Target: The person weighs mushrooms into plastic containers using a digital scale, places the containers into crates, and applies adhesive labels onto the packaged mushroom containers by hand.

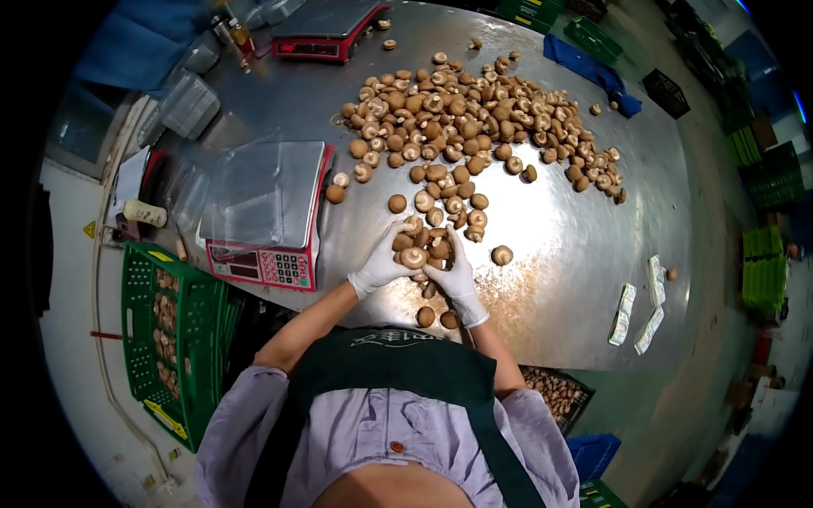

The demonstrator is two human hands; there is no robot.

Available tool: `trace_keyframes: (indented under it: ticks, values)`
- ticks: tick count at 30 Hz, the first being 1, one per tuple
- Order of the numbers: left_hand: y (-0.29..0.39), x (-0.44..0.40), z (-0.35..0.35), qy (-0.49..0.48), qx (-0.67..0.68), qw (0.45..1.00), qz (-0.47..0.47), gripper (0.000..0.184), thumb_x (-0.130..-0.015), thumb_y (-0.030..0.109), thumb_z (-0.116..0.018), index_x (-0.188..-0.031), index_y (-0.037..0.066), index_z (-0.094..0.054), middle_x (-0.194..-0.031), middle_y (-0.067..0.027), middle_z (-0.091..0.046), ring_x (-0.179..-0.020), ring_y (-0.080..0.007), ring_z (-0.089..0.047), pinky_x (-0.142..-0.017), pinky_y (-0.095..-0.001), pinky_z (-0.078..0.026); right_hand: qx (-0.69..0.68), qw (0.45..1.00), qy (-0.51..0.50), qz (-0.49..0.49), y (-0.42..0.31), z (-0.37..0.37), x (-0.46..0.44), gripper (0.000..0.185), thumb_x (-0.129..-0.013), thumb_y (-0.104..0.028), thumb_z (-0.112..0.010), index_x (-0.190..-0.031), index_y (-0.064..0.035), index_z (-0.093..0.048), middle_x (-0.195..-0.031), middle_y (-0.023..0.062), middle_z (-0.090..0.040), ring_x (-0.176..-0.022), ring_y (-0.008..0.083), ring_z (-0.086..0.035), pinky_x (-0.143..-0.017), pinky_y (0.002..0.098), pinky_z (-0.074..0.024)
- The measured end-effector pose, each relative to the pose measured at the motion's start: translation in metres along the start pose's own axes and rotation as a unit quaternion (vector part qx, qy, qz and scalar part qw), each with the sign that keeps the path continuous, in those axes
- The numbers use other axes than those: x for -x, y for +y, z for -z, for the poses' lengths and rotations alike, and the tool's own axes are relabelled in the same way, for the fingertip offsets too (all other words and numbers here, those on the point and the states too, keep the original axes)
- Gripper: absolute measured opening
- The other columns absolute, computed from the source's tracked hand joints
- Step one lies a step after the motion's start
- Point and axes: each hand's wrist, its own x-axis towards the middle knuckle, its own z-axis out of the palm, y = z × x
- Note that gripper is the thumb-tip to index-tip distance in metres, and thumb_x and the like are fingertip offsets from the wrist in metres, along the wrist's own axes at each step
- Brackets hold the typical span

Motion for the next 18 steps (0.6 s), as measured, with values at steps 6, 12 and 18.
trace_keyframes:
  ticks: [6, 12, 18]
  values:
    - [0.016, 0.007, 0.023, 0.038, -0.035, 0.998, -0.037, 0.07, -0.059, 0.011, -0.08, -0.119, 0.008, -0.044, -0.128, -0.0115, -0.039, -0.12, -0.0244, -0.039, -0.102, -0.0328, -0.033, 0.012, 1.0, -0.006, -0.016, -0.012, -0.017, -0.009, 0.084, -0.064, -0.011, -0.076, -0.135, -0.0023, -0.031, -0.128, 0.0167, -0.044, -0.117, 0.0238, -0.045, -0.099, 0.0338, -0.0361]
    - [0.094, 0.025, 0.104, 0.171, -0.137, 0.964, -0.152, 0.069, -0.056, 0.014, -0.083, -0.115, 0.009, -0.047, -0.132, -0.0146, -0.038, -0.123, -0.0277, -0.037, -0.102, -0.0358, -0.033, 0.036, 0.989, -0.068, 0.125, -0.099, -0.083, -0.054, 0.08, -0.064, -0.011, -0.077, -0.132, -0.0028, -0.034, -0.126, 0.0149, -0.045, -0.114, 0.0238, -0.047, -0.094, 0.0336, -0.0416]
    - [0.132, 0.07, 0.211, 0.291, -0.231, 0.907, -0.197, 0.069, -0.052, 0.008, -0.084, -0.11, 0.01, -0.048, -0.129, -0.016, -0.041, -0.117, -0.0283, -0.044, -0.097, -0.0341, -0.04, 0.04, 0.961, -0.156, 0.224, -0.151, -0.202, -0.088, 0.071, -0.068, -0.008, -0.072, -0.129, -0.0035, -0.037, -0.128, 0.0158, -0.046, -0.116, 0.0239, -0.048, -0.096, 0.0328, -0.0397]
